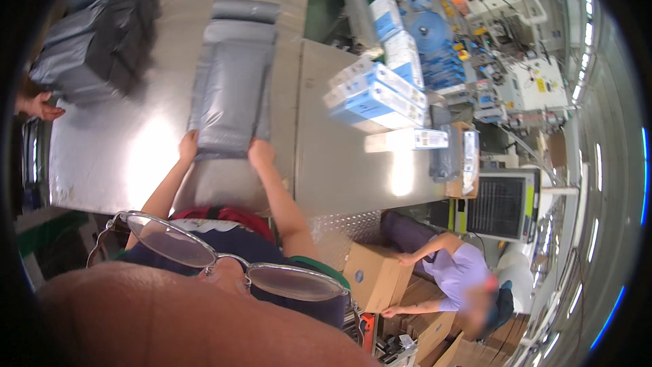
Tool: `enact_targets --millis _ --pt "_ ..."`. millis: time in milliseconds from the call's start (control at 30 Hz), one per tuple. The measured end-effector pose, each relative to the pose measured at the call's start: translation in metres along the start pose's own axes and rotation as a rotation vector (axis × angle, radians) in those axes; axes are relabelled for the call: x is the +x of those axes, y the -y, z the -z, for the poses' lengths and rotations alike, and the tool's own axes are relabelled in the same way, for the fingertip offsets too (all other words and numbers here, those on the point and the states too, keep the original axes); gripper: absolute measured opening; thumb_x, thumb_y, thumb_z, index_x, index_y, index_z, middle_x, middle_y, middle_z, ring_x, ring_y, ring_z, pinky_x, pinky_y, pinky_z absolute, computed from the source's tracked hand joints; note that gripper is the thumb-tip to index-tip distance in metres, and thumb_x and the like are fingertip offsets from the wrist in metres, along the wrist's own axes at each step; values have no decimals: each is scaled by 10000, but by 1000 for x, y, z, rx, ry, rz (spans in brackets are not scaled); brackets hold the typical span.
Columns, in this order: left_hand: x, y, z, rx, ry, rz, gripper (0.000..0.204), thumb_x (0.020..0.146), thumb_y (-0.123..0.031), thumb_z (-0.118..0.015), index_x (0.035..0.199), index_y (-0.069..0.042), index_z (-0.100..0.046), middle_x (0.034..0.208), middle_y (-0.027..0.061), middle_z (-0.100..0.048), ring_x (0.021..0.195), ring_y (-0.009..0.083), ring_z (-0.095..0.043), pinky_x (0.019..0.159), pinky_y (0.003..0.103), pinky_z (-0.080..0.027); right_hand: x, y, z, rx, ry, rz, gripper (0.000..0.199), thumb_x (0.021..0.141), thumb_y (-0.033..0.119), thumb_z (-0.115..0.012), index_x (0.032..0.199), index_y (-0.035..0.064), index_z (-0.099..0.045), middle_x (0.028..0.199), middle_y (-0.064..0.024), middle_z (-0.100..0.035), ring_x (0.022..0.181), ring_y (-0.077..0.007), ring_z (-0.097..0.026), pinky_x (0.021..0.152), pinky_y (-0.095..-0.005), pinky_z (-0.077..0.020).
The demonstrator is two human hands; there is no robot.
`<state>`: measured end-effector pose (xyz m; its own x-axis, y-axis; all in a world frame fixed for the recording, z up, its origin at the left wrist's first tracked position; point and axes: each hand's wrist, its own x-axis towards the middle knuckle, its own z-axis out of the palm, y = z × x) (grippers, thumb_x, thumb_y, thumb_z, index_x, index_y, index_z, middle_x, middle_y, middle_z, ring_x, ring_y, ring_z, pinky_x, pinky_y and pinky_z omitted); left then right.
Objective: The person places items into gray bags, peels off adhesive strips, and folds the bags to seal them at a metal workstation.
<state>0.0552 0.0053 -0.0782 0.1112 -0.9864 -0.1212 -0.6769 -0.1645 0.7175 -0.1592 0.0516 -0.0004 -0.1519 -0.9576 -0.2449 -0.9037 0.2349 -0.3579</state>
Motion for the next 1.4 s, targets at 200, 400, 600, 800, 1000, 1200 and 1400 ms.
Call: enact_targets --millis 200,400,600,800,1000,1200,1400 --pt "3 -55 64 -1263 531 503 597 776 -329 -467 1240 -57 -207 1140 152 -391 1028 247 -416 830 300 -343 8 8 38 77 349 170 697 664 161 -477 1244 32 -111 822 -225 -543 751 -358 -532 668 -406 -419" --pt "-6 -116 169 -571 540 175 841 591 -75 -615 1268 -112 -118 1086 166 -414 927 235 -448 821 309 -351 107 -131 211 -129 -170 157 713 542 267 -683 1130 14 -369 1162 -165 -378 1068 -279 -364 898 -343 -290" --pt "9 -49 296 525 418 -171 936 430 -130 -634 1255 -123 -192 1099 115 -405 1095 268 -342 918 455 -221 147 -294 230 -454 -201 269 1106 289 257 -753 1239 88 -213 901 -106 -509 820 -284 -489 746 -370 -372" --pt "28 87 368 1182 122 -164 718 592 17 -498 1238 -128 -221 1152 91 -360 1105 251 -319 901 502 -202 128 -185 233 -671 -133 239 970 422 280 -743 1240 204 -228 859 -131 -453 811 -300 -457 759 -360 -327" --pt "22 7 246 668 -129 -622 338 584 -17 -503 920 -50 -507 880 100 -504 827 262 -487 686 356 -383 54 -76 271 355 -250 279 772 509 166 -728 1148 12 -325 971 -142 -474 905 -232 -474 780 -340 -373" --pt "-1 -57 72 503 201 -868 240 611 -124 -541 833 -58 -478 794 82 -478 776 222 -481 656 320 -395 43 -54 105 888 168 77 727 558 198 -729 1122 -8 -319 1035 -127 -448 967 -188 -432 824 -312 -368" --pt "20 -51 37 671 122 -976 151 693 -123 -424 829 -72 -465 780 55 -472 759 198 -486 625 296 -402 27 -54 27 876 -148 350 489 680 233 -634 1063 12 -425 964 -104 -508 909 -167 -481 743 -280 -407"
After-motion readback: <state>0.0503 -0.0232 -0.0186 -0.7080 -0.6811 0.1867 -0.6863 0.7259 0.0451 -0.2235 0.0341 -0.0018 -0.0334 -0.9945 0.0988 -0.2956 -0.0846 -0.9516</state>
